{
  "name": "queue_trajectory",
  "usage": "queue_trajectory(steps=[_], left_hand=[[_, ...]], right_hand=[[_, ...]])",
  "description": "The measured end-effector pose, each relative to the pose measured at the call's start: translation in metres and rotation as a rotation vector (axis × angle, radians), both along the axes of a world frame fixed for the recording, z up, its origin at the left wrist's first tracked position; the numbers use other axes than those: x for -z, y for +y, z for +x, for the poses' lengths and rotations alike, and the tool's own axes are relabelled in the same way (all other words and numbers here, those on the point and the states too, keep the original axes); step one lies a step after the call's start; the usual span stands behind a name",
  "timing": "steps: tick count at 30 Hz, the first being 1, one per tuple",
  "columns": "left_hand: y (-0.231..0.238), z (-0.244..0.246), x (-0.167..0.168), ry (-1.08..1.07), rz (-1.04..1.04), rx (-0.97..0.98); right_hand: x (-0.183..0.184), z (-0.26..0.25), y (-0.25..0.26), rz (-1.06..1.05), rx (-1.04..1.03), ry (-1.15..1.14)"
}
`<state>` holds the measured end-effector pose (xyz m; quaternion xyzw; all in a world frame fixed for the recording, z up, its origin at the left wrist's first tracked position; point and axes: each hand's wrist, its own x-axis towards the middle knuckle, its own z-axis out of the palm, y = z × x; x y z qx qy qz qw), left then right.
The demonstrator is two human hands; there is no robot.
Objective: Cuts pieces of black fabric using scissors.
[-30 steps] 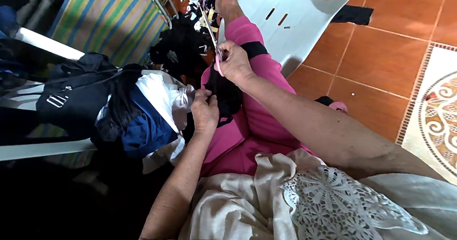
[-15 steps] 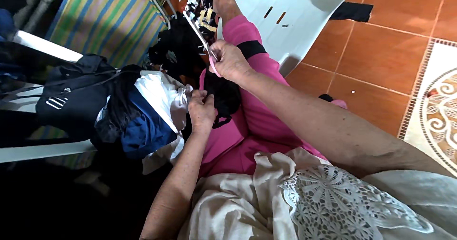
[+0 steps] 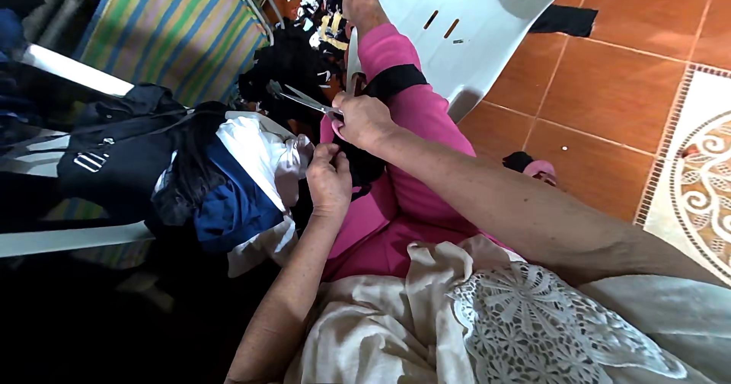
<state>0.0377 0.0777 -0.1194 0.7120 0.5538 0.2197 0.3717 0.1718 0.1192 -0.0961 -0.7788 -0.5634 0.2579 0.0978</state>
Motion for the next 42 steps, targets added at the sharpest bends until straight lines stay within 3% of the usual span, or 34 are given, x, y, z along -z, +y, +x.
queue_trajectory(steps=[3,9,14,17,22,27,33,42], left_hand=[[0.004,0.000,-0.008,0.028,-0.152,-0.031],[0.009,-0.001,-0.004,-0.091,-0.294,-0.117],[0.009,0.007,-0.020,-0.367,-0.580,-0.280],[0.010,0.007,-0.028,-0.416,-0.678,-0.355],[0.007,0.009,-0.029,-0.445,-0.679,-0.404],[0.003,0.002,-0.026,-0.489,-0.653,-0.389],[-0.003,0.000,-0.033,-0.498,-0.630,-0.395],[-0.006,0.001,-0.038,-0.479,-0.559,-0.398]], right_hand=[[0.002,0.003,0.001,0.041,0.056,0.066],[0.015,0.018,0.005,0.285,0.343,0.458],[0.014,0.015,0.008,0.305,0.353,0.484],[0.017,0.014,0.007,0.267,0.334,0.484],[0.006,0.016,-0.017,0.163,0.243,0.573],[-0.014,0.014,-0.097,0.003,0.192,0.853],[-0.020,0.014,-0.178,-0.168,0.146,1.033],[-0.015,0.011,-0.184,-0.173,0.216,1.197]])
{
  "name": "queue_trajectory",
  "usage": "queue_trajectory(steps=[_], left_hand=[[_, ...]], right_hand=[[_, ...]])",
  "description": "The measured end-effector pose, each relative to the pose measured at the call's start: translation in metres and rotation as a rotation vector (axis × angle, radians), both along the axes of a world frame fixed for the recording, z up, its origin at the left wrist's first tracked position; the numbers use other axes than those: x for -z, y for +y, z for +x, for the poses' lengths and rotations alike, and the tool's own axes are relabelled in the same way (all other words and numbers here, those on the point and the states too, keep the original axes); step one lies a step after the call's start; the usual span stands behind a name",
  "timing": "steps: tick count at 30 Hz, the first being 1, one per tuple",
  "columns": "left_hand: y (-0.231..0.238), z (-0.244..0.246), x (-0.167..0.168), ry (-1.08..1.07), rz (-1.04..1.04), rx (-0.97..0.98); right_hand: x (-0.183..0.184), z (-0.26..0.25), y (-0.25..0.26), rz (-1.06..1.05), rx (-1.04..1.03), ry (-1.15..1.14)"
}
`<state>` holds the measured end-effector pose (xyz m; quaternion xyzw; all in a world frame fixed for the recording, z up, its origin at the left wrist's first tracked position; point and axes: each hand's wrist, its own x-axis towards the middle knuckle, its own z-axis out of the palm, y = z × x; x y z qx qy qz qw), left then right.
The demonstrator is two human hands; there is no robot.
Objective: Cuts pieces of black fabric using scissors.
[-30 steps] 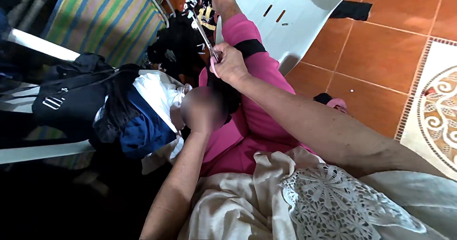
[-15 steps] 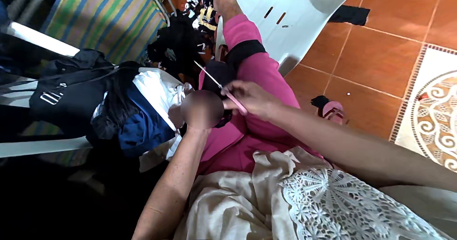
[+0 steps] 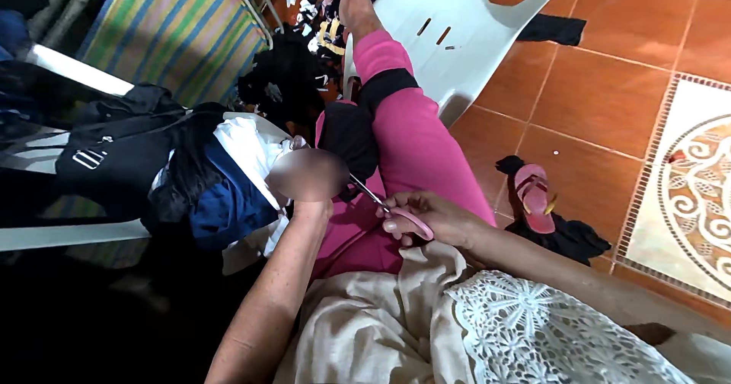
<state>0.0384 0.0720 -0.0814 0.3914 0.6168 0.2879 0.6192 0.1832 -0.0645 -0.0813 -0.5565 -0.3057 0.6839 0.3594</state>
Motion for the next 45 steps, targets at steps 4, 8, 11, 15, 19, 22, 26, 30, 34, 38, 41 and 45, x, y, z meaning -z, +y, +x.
queue_trajectory(steps=[4,8,11,15,19,22,26,30,34,38,41,45], left_hand=[[-0.002,0.001,-0.002,-0.034,-0.011,-0.022],[-0.002,-0.001,-0.002,-0.078,-0.040,-0.051],[-0.002,-0.001,-0.001,-0.102,-0.063,-0.082],[-0.004,-0.001,-0.001,-0.134,-0.077,-0.082],[-0.005,-0.001,-0.005,-0.121,-0.077,-0.065],[-0.001,-0.003,-0.006,-0.112,-0.069,-0.071],[0.001,-0.007,-0.006,-0.112,-0.071,-0.079],[0.002,-0.008,-0.004,-0.151,-0.075,-0.092],[0.002,-0.007,-0.004,-0.161,-0.076,-0.089],[0.002,-0.008,-0.003,-0.153,-0.069,-0.072],[-0.002,-0.008,-0.003,-0.126,-0.057,-0.028],[-0.003,-0.009,-0.003,-0.115,-0.032,0.010]], right_hand=[[0.003,-0.003,0.008,-0.041,0.020,0.035],[0.012,-0.008,0.016,0.011,0.019,0.078],[0.014,-0.013,0.023,0.032,0.029,0.093],[0.011,-0.020,0.032,0.025,0.084,0.100],[0.013,-0.027,0.043,0.041,0.125,0.088],[0.012,-0.032,0.050,0.051,0.125,0.035],[0.015,-0.037,0.055,0.064,0.109,-0.042],[0.020,-0.039,0.054,0.095,0.112,-0.106],[0.019,-0.042,0.055,0.082,0.129,-0.138],[0.017,-0.047,0.055,0.066,0.156,-0.100],[0.014,-0.049,0.056,0.042,0.199,0.000],[0.017,-0.048,0.058,0.047,0.216,0.036]])
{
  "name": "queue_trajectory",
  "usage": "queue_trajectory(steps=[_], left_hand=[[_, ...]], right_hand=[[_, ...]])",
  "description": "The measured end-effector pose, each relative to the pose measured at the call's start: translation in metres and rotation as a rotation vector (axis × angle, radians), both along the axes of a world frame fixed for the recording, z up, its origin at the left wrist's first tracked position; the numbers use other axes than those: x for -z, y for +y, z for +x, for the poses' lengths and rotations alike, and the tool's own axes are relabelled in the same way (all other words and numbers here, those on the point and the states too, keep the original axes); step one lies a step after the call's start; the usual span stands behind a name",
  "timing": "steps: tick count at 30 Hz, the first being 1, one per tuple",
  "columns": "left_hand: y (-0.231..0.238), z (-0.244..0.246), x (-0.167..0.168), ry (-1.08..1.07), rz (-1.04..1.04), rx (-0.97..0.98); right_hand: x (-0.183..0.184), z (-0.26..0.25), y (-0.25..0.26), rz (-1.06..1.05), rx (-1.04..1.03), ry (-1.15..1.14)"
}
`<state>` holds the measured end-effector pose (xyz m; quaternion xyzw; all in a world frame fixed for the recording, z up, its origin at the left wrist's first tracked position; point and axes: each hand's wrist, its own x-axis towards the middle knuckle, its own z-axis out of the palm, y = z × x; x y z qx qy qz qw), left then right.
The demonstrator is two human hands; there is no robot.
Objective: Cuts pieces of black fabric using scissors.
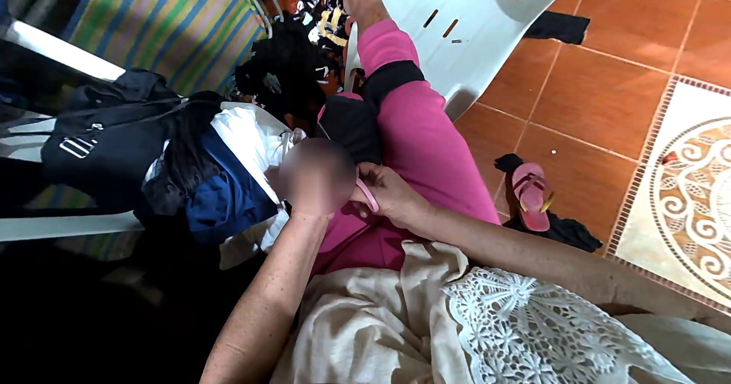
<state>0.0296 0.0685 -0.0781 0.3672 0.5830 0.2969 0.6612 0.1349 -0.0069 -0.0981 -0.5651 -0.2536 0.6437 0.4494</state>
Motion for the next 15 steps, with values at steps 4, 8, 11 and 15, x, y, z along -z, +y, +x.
queue_trajectory(steps=[4,8,11,15], left_hand=[[0.000,0.000,-0.001,-0.001,-0.010,0.005],[-0.001,-0.001,-0.001,-0.013,-0.025,0.007],[-0.001,-0.001,0.000,0.004,-0.023,0.006],[0.004,-0.007,0.009,-0.035,-0.072,-0.051]], right_hand=[[0.002,-0.001,0.000,0.012,0.002,-0.053],[0.002,-0.002,-0.001,0.008,0.019,-0.060],[-0.002,0.002,-0.001,-0.034,-0.039,-0.021],[-0.009,0.017,-0.005,-0.158,-0.204,0.053]])
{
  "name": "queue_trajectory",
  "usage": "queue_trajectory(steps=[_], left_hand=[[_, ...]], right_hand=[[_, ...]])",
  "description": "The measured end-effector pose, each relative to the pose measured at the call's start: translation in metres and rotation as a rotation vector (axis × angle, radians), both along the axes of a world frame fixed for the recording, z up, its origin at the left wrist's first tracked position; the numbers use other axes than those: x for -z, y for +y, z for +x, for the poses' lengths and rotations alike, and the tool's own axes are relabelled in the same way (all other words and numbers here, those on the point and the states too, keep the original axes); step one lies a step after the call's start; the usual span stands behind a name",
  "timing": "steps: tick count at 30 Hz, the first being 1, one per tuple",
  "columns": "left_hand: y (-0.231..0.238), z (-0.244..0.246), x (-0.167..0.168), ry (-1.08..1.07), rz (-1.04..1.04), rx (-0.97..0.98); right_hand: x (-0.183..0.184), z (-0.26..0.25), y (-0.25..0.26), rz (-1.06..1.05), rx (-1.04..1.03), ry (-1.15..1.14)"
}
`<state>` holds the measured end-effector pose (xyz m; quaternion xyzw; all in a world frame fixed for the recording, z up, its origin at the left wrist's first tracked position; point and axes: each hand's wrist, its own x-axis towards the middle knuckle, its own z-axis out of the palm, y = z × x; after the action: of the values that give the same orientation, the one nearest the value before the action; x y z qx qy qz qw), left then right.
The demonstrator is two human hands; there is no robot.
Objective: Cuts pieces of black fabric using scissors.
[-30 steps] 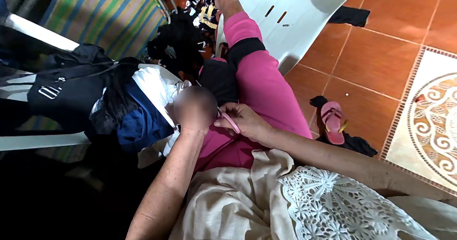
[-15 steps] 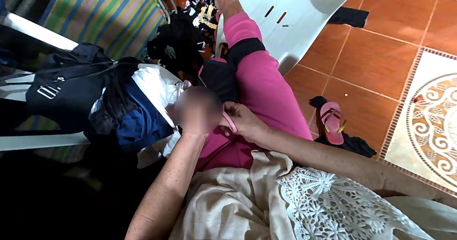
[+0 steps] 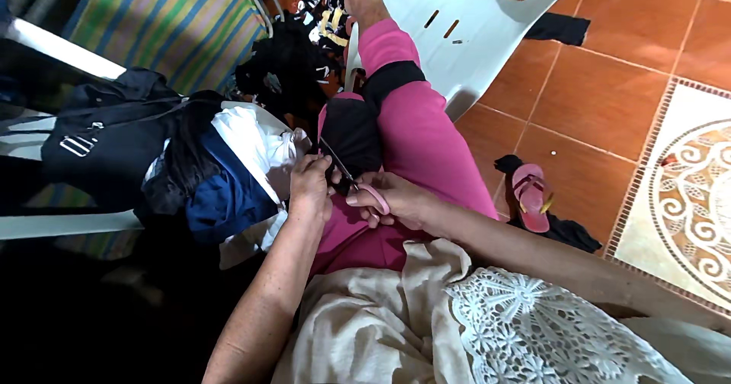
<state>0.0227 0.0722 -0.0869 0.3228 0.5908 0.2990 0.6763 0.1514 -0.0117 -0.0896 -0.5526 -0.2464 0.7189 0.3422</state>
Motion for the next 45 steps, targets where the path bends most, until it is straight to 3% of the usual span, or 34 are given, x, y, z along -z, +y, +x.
queue_trajectory(steps=[6,9,13,20,28,37,45], left_hand=[[0.001,-0.011,0.007,-0.063,-0.083,-0.025],[-0.002,-0.011,0.008,-0.096,-0.117,0.057],[-0.007,-0.009,0.004,-0.125,-0.157,0.139],[-0.018,0.007,-0.005,-0.118,-0.105,0.014],[-0.024,0.014,-0.002,-0.151,-0.085,-0.035],[0.008,0.026,0.000,0.019,-0.158,0.220],[0.021,0.047,-0.004,-0.011,-0.153,0.124]], right_hand=[[-0.001,0.040,-0.030,0.047,-0.157,-0.053],[-0.005,0.046,-0.035,0.142,-0.019,-0.045],[-0.006,0.024,-0.017,0.267,0.164,-0.257],[0.011,-0.005,0.017,0.359,0.267,-0.472],[0.011,-0.008,0.016,0.399,0.315,-0.433],[0.017,-0.001,0.009,0.397,0.356,-0.407],[0.019,0.002,0.005,0.407,0.349,-0.428]])
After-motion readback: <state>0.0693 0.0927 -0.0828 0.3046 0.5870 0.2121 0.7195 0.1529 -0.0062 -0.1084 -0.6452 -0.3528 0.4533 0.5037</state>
